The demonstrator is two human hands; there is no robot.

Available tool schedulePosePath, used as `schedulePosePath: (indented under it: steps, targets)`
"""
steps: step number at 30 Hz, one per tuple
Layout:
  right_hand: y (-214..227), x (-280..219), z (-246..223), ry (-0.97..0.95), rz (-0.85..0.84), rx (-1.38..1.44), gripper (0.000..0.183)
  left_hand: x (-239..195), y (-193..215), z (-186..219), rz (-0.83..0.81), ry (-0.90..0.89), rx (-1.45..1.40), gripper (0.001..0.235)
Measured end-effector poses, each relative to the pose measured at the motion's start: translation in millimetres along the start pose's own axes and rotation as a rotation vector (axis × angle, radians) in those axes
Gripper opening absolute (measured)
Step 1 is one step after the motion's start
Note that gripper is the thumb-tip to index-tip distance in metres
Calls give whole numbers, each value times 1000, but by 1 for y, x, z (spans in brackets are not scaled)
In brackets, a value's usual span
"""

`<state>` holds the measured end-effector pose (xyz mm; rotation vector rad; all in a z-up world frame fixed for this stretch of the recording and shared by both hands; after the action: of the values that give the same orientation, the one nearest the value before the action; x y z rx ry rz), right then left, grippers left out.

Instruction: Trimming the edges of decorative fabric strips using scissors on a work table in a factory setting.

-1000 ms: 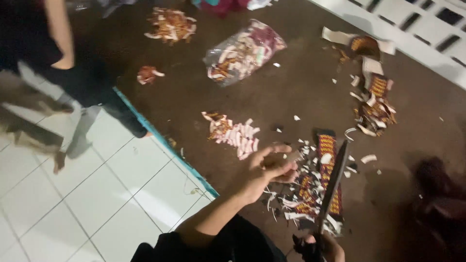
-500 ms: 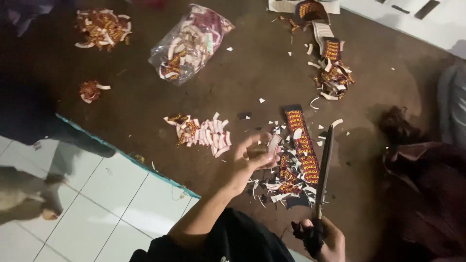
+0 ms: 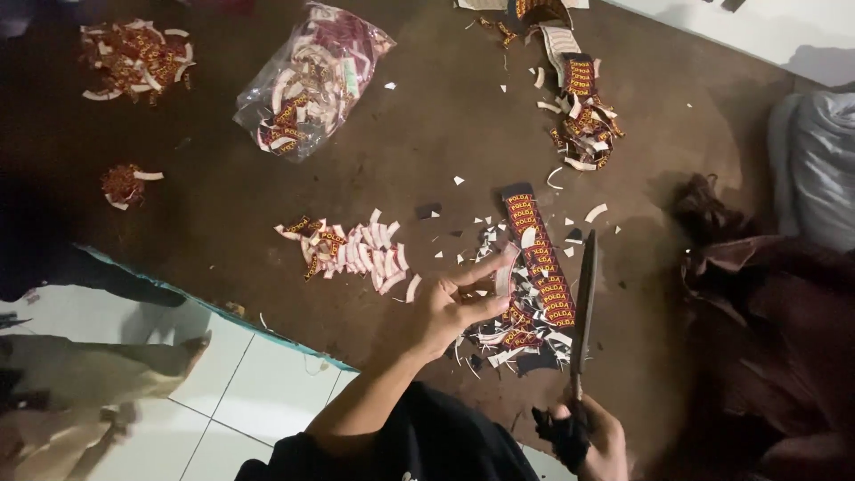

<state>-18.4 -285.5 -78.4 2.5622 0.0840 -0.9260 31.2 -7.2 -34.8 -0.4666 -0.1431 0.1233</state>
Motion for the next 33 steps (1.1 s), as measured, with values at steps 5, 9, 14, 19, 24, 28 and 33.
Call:
schedulePosePath:
  steps: [5, 9, 14, 19, 24, 28, 33]
  targets:
    - [0, -13, -10, 330, -182, 27, 60, 2, -5, -1, -23, 33, -41, 48]
    - [-4, -25, -25, 358, -248, 38, 67, 4, -10, 2, -15, 54, -49, 46]
    - [-10, -38, -36, 373, -386, 115, 84, 7, -16, 14, 31, -44, 99, 42]
    - [-10, -47, -45, 182, -416, 136, 87, 6, -16, -8, 58, 35, -109, 48]
    - [-3, -48, -45, 257, -491, 23, 88, 9, -12, -19, 257, 190, -157, 37]
    - [4, -49, -29, 193, -547, 58, 86, 15, -11, -19, 234, 167, -236, 64]
    - [15, -36, -3, 48, -708, 2, 79, 14, -4, -31, 257, 199, -181, 21]
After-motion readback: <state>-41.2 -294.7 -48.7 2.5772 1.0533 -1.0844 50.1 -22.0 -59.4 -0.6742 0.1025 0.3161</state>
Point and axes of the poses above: each hand's wrist, its own x-axis towards the middle knuckle, its own y-axis out of the back of the hand, z = x × y, the point moved 1 cm from there along x, towards the middle knuckle, and after that the axes turned 5 degrees about -y, right-handed, at the moved point
